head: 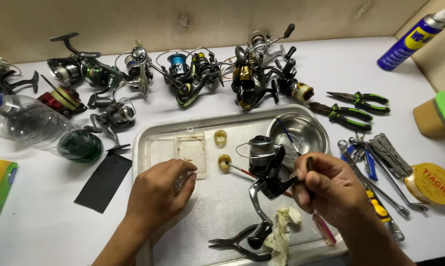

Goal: Reassembling the spool and handle components of a fishing reel on a workbench.

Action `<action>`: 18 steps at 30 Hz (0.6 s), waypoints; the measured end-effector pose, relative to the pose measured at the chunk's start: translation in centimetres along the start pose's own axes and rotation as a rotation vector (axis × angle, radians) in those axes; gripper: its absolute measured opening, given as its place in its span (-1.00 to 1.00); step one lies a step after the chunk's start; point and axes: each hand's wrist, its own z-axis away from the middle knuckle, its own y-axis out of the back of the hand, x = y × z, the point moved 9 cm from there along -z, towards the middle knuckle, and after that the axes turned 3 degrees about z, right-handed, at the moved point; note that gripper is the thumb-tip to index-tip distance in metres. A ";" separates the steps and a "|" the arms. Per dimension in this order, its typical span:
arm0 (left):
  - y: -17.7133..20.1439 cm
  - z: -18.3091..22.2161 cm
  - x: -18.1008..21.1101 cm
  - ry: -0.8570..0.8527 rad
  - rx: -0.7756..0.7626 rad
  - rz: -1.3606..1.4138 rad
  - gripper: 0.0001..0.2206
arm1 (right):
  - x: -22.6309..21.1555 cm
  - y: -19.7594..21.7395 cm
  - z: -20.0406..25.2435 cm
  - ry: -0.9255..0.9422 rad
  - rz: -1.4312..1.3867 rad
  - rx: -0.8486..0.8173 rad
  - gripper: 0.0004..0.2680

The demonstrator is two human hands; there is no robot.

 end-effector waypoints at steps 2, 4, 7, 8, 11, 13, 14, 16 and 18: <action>0.1 0.0 0.0 0.001 0.005 -0.002 -0.92 | -2.3 1.2 0.0 0.060 -0.008 0.006 -0.82; 0.2 0.1 0.0 0.004 0.006 -0.004 -0.92 | -5.2 2.2 -0.1 0.118 -0.019 0.014 -0.84; 0.2 0.2 -0.2 0.018 0.017 0.009 -0.92 | -10.7 5.0 -0.4 0.203 0.143 0.252 -0.81; 0.2 0.3 -0.2 0.012 0.031 -0.002 -0.92 | -12.7 5.9 -0.5 0.175 0.345 0.400 -0.88; 0.2 0.3 -0.2 -0.001 0.039 0.003 -0.92 | -17.5 7.5 -3.7 0.116 0.702 0.520 -0.92; 0.0 0.5 -0.3 -0.002 0.033 0.019 -0.91 | -19.0 9.1 -6.7 0.088 0.856 0.484 -0.91; -0.2 0.6 -0.6 0.012 0.019 0.059 -0.85 | -19.1 10.1 -8.2 0.056 0.984 0.423 -0.90; -0.3 0.7 -0.9 0.028 0.012 0.094 -0.78 | -18.8 12.5 -11.4 0.029 1.111 0.352 -0.87; -0.8 0.8 -1.0 0.031 -0.014 0.076 -0.79 | -17.6 16.6 -14.0 -0.114 1.239 0.423 -0.86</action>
